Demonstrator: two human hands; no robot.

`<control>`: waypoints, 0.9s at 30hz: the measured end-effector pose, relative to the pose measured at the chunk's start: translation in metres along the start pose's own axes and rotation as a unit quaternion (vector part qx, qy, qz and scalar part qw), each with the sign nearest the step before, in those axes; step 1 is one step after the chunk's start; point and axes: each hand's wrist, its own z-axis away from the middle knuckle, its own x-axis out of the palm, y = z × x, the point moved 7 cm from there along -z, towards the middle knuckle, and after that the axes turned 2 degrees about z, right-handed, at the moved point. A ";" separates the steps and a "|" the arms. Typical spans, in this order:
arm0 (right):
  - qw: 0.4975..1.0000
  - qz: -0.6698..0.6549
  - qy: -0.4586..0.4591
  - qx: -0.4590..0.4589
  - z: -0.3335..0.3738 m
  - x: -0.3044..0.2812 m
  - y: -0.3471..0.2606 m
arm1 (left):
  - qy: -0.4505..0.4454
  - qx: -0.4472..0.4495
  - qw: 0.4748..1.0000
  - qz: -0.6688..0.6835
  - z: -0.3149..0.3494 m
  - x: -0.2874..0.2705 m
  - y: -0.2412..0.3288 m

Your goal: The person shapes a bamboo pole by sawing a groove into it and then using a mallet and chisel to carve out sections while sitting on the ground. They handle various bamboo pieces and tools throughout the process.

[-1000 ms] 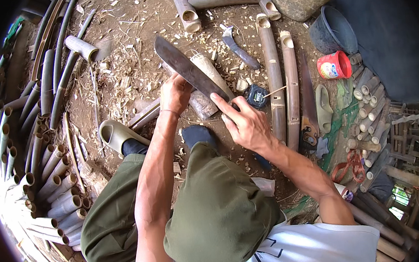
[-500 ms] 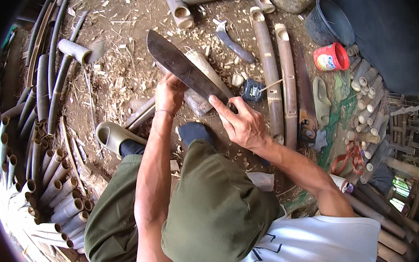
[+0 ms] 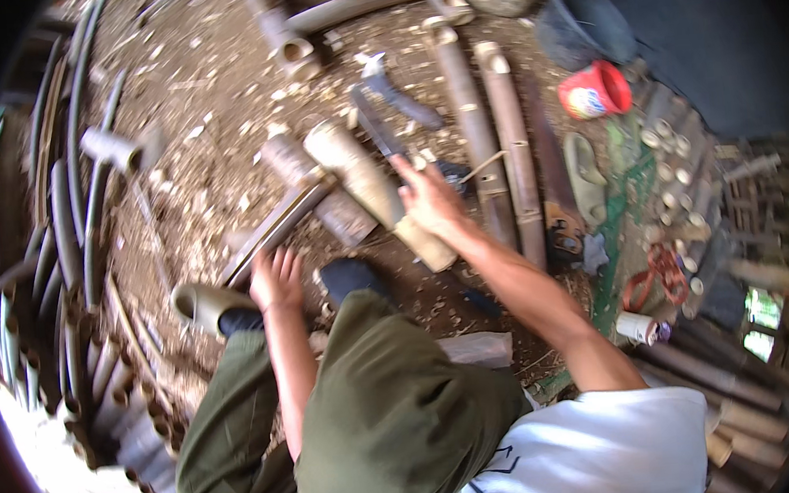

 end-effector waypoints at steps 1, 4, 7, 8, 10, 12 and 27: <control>0.999 -0.013 -0.025 0.042 -0.005 0.004 0.018 | 0.138 -0.057 0.984 0.096 0.015 -0.004 -0.007; 0.998 -0.006 0.046 0.050 -0.001 0.000 0.031 | 0.074 0.067 0.985 0.140 -0.053 -0.061 0.037; 0.974 -0.152 0.165 0.023 0.035 -0.056 0.027 | 0.130 0.001 0.983 0.130 -0.107 -0.122 0.088; 0.954 -0.086 0.288 0.015 0.057 -0.078 0.055 | 0.118 0.034 0.985 0.118 -0.114 -0.123 0.092; 0.948 0.030 0.273 0.160 0.107 -0.095 0.137 | 0.097 0.098 0.985 0.107 -0.107 -0.103 0.107; 0.939 0.136 0.094 0.301 0.181 -0.069 0.269 | 0.041 0.116 0.986 0.116 -0.067 -0.028 0.098; 0.955 -0.059 0.287 0.046 0.202 -0.152 0.221 | -0.205 0.535 0.802 -0.170 0.137 0.187 0.144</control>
